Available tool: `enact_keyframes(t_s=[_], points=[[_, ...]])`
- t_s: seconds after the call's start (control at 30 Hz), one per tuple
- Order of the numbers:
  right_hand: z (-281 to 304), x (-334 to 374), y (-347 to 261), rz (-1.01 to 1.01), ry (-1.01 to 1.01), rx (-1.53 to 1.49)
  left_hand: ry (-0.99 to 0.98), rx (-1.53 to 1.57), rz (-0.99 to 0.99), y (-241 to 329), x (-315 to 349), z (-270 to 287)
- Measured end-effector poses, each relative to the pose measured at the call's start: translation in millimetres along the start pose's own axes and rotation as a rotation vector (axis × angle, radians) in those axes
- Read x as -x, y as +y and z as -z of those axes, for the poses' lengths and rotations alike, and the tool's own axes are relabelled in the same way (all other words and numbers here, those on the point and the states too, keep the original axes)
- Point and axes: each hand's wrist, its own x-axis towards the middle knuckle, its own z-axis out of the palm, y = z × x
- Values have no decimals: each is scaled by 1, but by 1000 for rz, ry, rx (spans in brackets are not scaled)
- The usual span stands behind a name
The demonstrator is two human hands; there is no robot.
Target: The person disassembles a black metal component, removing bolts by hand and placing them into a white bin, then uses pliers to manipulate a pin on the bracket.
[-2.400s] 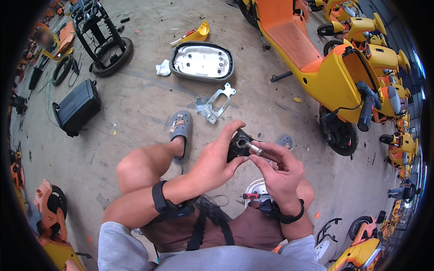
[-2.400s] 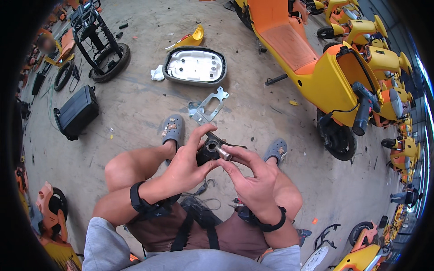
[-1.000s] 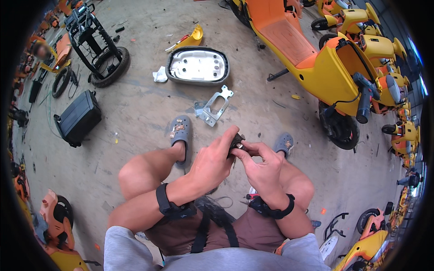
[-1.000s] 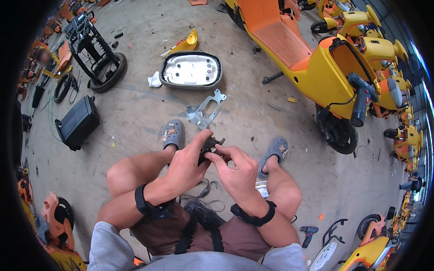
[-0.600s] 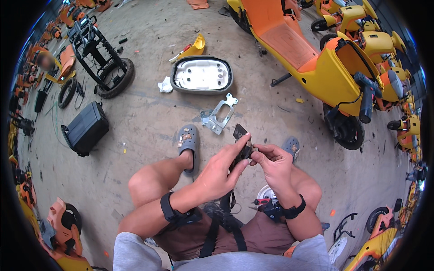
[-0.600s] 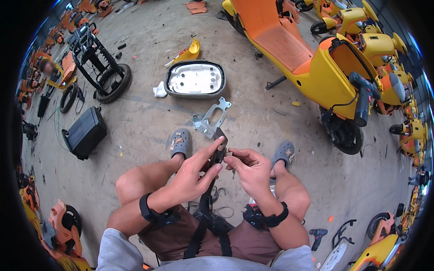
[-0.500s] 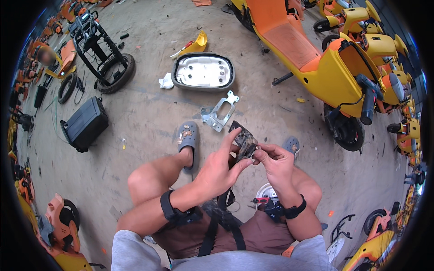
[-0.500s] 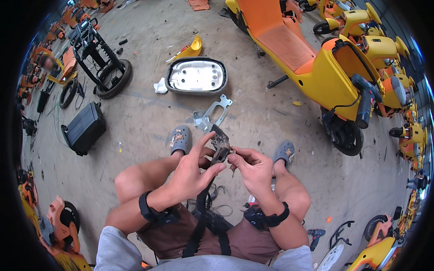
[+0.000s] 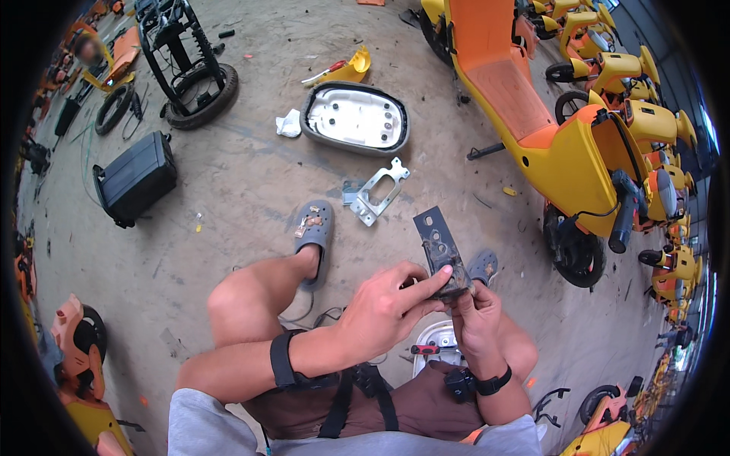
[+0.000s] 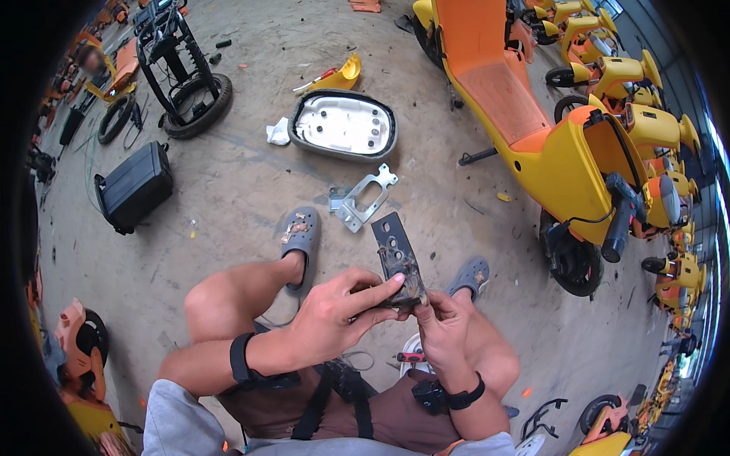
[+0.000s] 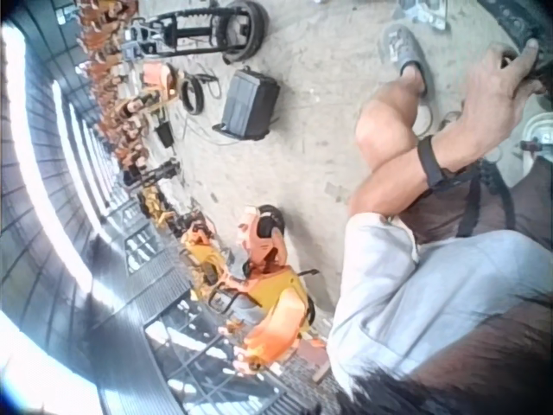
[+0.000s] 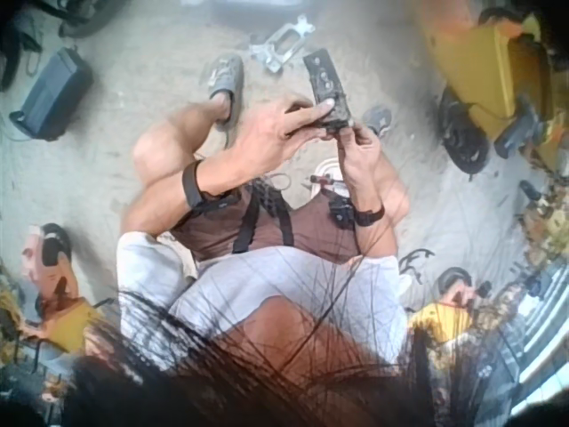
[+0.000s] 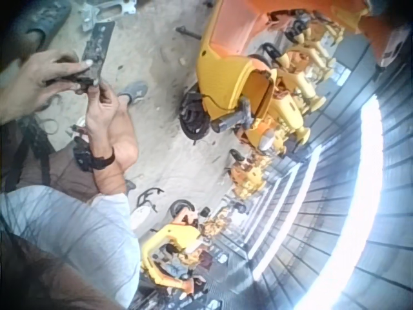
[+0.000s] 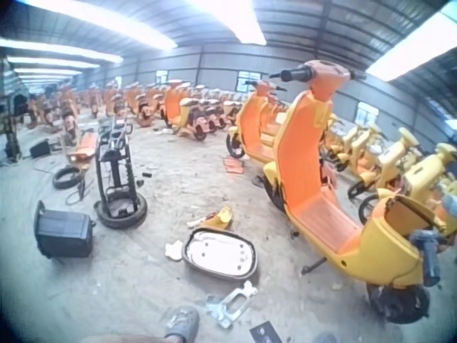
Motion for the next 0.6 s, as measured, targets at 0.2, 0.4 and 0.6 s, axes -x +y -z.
enact_keyframes(t_s=[0.2,0.4,0.6], points=[[-10,13,-10,61,150,191,39,17,-113,-1,-1,1],[0,19,-5,273,108,402,-29,79,-57,3,-3,1],[-11,2,-10,435,144,799,-62,285,169,-4,-2,0]])
